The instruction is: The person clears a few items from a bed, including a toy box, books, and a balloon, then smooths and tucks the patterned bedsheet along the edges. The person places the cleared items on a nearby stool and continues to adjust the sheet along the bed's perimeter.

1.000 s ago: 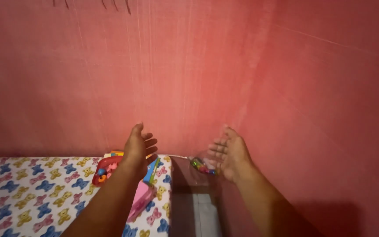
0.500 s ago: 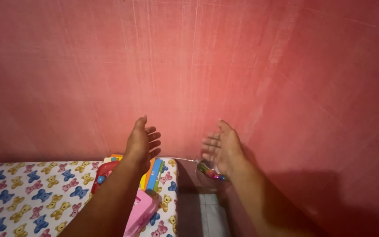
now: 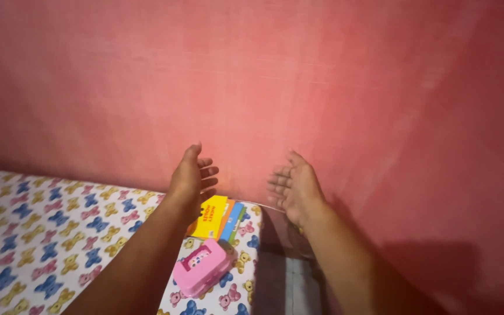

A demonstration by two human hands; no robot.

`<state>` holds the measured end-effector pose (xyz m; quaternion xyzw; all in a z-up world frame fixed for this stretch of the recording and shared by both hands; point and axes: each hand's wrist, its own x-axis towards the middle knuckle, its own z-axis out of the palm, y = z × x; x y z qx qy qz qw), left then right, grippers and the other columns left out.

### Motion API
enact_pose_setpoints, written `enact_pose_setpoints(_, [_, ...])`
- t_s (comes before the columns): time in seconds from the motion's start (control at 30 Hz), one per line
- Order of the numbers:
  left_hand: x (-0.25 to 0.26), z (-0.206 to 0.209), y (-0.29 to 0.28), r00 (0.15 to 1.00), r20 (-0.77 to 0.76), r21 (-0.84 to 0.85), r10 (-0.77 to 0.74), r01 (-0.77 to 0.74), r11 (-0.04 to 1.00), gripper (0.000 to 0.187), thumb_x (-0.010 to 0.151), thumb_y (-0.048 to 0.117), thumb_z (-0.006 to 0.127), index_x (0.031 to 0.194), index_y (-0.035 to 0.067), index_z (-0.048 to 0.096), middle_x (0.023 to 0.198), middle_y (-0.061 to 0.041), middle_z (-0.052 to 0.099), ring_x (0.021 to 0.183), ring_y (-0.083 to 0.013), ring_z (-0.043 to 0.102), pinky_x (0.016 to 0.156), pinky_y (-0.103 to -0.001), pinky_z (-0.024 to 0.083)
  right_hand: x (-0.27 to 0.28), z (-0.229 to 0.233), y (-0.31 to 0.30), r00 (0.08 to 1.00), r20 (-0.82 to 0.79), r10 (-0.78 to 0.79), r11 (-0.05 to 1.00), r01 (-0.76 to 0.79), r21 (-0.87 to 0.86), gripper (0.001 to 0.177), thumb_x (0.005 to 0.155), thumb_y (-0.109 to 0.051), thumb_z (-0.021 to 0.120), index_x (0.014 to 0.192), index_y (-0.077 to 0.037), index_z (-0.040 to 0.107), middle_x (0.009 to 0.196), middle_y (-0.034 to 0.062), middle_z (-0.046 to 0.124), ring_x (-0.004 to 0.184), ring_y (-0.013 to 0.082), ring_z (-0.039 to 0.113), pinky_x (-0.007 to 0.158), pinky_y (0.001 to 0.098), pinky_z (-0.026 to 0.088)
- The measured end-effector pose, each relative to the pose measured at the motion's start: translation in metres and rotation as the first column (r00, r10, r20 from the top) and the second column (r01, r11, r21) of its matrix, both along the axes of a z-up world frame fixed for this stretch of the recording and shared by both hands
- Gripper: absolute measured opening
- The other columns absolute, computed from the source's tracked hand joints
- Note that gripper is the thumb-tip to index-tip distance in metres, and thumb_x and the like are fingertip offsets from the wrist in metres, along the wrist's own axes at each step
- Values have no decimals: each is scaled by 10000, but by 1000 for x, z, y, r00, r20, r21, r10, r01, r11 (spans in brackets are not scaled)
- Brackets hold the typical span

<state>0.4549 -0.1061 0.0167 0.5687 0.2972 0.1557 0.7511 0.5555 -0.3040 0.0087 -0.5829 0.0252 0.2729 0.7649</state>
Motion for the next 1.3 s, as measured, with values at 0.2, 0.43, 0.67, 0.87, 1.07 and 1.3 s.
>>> enact_pose_setpoints(0.2, [-18,-18,17,995,-32,-9,97,-97,995,692,914,619,453,1298,61,594,1210,-114,646,1144,-279,568,1002,-471,431,13,-27,35,995,-29,98,995,-97,16,678,889,-625,519,1173,-15,598,1075,135,608,980,283,570,891,469,494])
enact_pose_setpoints(0.43, [-25,-48,36,974,-93,-15,205,-207,978,668,913,614,449,1289,78,576,1206,-88,656,1078,-252,600,959,-439,460,23,-43,67,965,-93,243,969,-247,-25,707,864,-638,519,1192,-17,604,1090,133,634,1003,309,625,892,469,487])
enact_pose_setpoints(0.67, [-47,-66,31,944,-149,-16,295,-301,954,663,914,610,487,1261,58,605,1082,-90,643,934,-213,595,900,-428,464,35,-63,104,931,-87,354,928,-362,-91,717,858,-652,529,1198,-26,609,1098,126,657,1027,277,626,909,465,475])
enact_pose_setpoints(0.87, [-66,-96,40,925,-191,-47,329,-343,938,657,899,617,469,1223,66,623,1070,-89,674,947,-218,602,887,-424,454,33,-79,134,887,-117,447,883,-458,-102,687,872,-638,529,1183,-30,601,1069,112,646,978,257,610,896,460,486])
enact_pose_setpoints(1.07, [-69,-128,40,892,-285,-50,352,-381,923,651,908,619,481,1196,56,634,1104,-120,656,978,-249,593,887,-427,474,31,-105,147,858,-159,489,849,-510,-142,673,884,-630,510,1187,-37,606,1051,104,652,960,243,607,886,454,484])
enact_pose_setpoints(1.3, [-75,-181,19,871,-368,-121,324,-391,912,753,851,629,542,1320,44,614,1222,-140,669,1027,-278,603,894,-429,487,17,-157,148,829,-282,484,814,-544,-204,701,884,-638,535,1224,-30,606,1061,109,643,1014,259,622,870,463,503])
